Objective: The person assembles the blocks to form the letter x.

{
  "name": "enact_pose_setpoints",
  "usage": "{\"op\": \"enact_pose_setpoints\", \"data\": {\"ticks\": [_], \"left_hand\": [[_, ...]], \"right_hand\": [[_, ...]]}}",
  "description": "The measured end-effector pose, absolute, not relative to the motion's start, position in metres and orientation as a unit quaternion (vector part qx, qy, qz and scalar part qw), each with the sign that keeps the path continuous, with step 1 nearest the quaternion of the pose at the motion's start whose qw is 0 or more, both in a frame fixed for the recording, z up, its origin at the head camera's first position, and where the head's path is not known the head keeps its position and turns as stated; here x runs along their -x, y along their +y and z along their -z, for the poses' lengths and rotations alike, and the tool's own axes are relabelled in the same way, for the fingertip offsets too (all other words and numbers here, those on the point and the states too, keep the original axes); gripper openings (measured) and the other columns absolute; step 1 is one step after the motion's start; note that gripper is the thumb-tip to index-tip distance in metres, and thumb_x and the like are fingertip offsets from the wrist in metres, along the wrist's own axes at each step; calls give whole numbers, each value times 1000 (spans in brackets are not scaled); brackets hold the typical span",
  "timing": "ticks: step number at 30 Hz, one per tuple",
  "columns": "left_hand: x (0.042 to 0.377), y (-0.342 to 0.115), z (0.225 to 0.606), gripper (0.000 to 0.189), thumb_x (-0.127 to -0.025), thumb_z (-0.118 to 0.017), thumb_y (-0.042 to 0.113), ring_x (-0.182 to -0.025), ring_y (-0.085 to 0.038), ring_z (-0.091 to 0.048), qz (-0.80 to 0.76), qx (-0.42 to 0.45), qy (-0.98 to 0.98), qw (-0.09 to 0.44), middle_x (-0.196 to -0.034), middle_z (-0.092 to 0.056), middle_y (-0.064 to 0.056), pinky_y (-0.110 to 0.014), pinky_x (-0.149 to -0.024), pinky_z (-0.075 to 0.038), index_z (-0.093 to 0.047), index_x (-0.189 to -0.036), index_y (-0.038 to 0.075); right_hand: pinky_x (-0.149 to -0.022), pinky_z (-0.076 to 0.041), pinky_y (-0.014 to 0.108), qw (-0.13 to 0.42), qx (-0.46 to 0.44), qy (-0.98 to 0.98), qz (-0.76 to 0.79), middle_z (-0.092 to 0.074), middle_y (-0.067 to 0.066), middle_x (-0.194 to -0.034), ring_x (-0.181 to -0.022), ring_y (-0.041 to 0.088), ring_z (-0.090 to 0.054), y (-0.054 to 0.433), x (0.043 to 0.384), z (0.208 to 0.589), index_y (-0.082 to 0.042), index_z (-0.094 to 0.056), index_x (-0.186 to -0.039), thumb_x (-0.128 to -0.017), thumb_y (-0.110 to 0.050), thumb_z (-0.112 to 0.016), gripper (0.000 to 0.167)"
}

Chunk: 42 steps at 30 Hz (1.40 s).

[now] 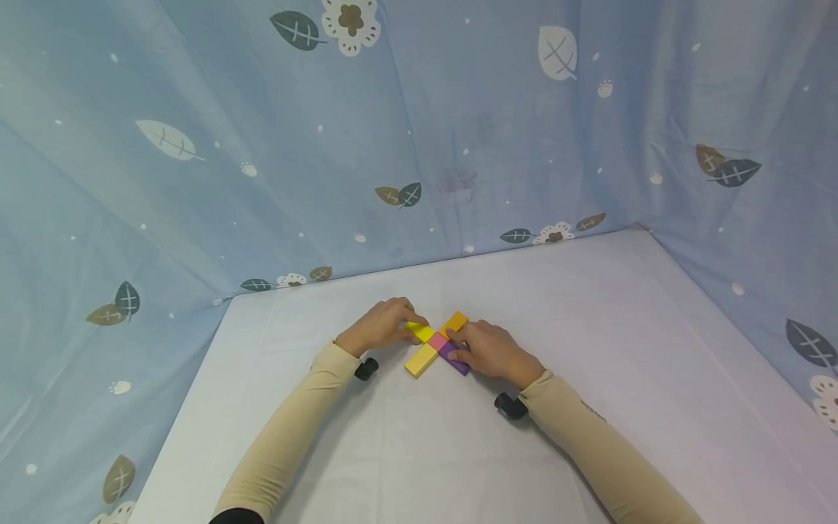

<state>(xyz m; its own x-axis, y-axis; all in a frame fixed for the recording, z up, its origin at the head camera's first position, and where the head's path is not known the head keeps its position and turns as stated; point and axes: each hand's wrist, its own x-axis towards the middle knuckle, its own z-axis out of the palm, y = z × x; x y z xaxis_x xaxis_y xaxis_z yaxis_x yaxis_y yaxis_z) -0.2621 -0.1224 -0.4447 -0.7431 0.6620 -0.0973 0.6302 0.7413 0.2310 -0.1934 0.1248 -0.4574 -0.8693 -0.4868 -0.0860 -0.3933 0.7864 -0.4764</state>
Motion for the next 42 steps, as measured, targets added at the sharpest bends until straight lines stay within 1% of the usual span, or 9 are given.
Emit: {"op": "enact_pose_setpoints", "data": {"ticks": [10,13,21,26,35,42], "left_hand": [[262,-122,445,37,-88,-82,37,-95,-15,-58,-91,-349,929,83,-108,-70,0,-29,-79,-47,-78,-124,25],[263,-121,446,38,-88,-82,37,-95,-15,-58,-92,-347,929,84,-108,-70,-1,-30,-79,-47,-78,-124,25],[261,-121,445,38,-88,-82,35,-95,-15,-58,-99,-347,929,85,-108,-69,-1,-29,-80,-47,-77,-125,25],[260,-121,444,38,-88,-82,34,-95,-15,-58,-106,-341,930,90,-108,-68,-1,-29,-80,-47,-77,-125,25],[259,-121,446,37,-88,-82,35,-101,-18,-58,-101,-341,931,82,-111,-67,-1,-33,-85,-48,-78,-123,26],[259,-121,445,36,-88,-83,33,-106,-20,-57,-103,-349,928,74,-116,-64,-1,-37,-90,-48,-79,-122,25]], "right_hand": [[-65,-38,24,100,239,938,230,-66,2,-97,-77,14,-48,124,193,456,-4,-60,-143,-95,-30,-75,56],[-65,-38,25,101,239,938,231,-68,4,-100,-78,14,-48,125,194,456,-4,-61,-143,-95,-30,-76,56],[-70,-43,27,98,242,937,233,-72,10,-116,-85,15,-54,125,195,456,-3,-62,-141,-95,-29,-76,55],[-72,-45,28,102,242,936,234,-72,9,-117,-86,14,-55,125,196,457,-4,-62,-142,-95,-29,-76,55],[-83,-54,36,101,240,936,236,-72,12,-126,-97,18,-62,124,195,456,-3,-62,-141,-95,-28,-76,54],[-84,-54,37,102,242,935,239,-72,11,-126,-99,18,-63,124,196,456,-3,-63,-140,-95,-28,-76,54]]}}
